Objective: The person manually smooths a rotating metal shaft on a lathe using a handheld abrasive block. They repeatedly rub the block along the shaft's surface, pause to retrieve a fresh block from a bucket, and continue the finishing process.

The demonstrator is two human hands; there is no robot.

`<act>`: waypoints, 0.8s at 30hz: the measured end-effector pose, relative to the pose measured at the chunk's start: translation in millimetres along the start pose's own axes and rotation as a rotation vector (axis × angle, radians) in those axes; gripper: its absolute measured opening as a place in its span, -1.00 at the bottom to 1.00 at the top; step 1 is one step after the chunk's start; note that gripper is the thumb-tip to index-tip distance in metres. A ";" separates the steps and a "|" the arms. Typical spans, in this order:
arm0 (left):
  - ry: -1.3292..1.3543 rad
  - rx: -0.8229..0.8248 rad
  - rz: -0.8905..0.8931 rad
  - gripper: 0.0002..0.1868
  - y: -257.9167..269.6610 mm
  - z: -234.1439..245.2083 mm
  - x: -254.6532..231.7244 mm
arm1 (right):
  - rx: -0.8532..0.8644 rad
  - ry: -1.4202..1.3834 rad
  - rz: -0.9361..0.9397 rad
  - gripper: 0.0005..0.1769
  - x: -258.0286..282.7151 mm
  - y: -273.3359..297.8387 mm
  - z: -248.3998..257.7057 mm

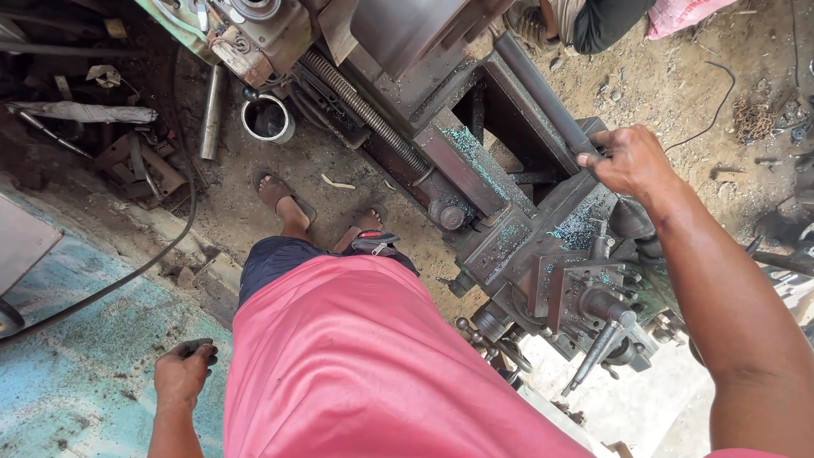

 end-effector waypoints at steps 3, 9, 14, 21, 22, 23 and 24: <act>-0.009 0.010 -0.001 -0.81 4.1 -1.1 -6.3 | 0.013 -0.015 -0.026 -0.38 -9.5 4.4 -1.3; -0.018 -0.001 0.007 -0.80 1.4 -1.9 -7.5 | -0.047 0.045 0.051 -0.36 -41.8 -16.2 -16.7; -0.006 0.023 0.001 -0.81 -9.8 -8.6 -2.8 | -0.044 0.046 0.020 -0.35 -59.3 -15.0 -20.9; -0.029 0.038 -0.015 -0.76 4.5 -8.9 -37.7 | -0.077 0.066 0.087 -0.36 -76.6 -19.2 -28.3; -0.031 0.038 -0.017 -0.76 2.6 -8.8 -38.7 | -0.077 0.064 0.086 -0.36 -77.2 -18.5 -30.1; -0.052 0.047 -0.010 -0.79 -0.2 -9.1 -40.1 | -0.073 0.039 0.079 -0.44 -77.9 -18.1 -31.6; -0.072 0.057 -0.003 -0.81 -3.0 -9.3 -41.7 | -0.070 0.014 0.072 -0.51 -78.4 -17.8 -33.0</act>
Point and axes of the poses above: each hand's wrist, its own y-axis away from the middle knuckle, its own z-axis out of the back of the hand, x = y × z, the point moved 8 cm from there along -y, towards the middle knuckle, and after that the axes turned 9 degrees about -z, right-handed, at the moved point
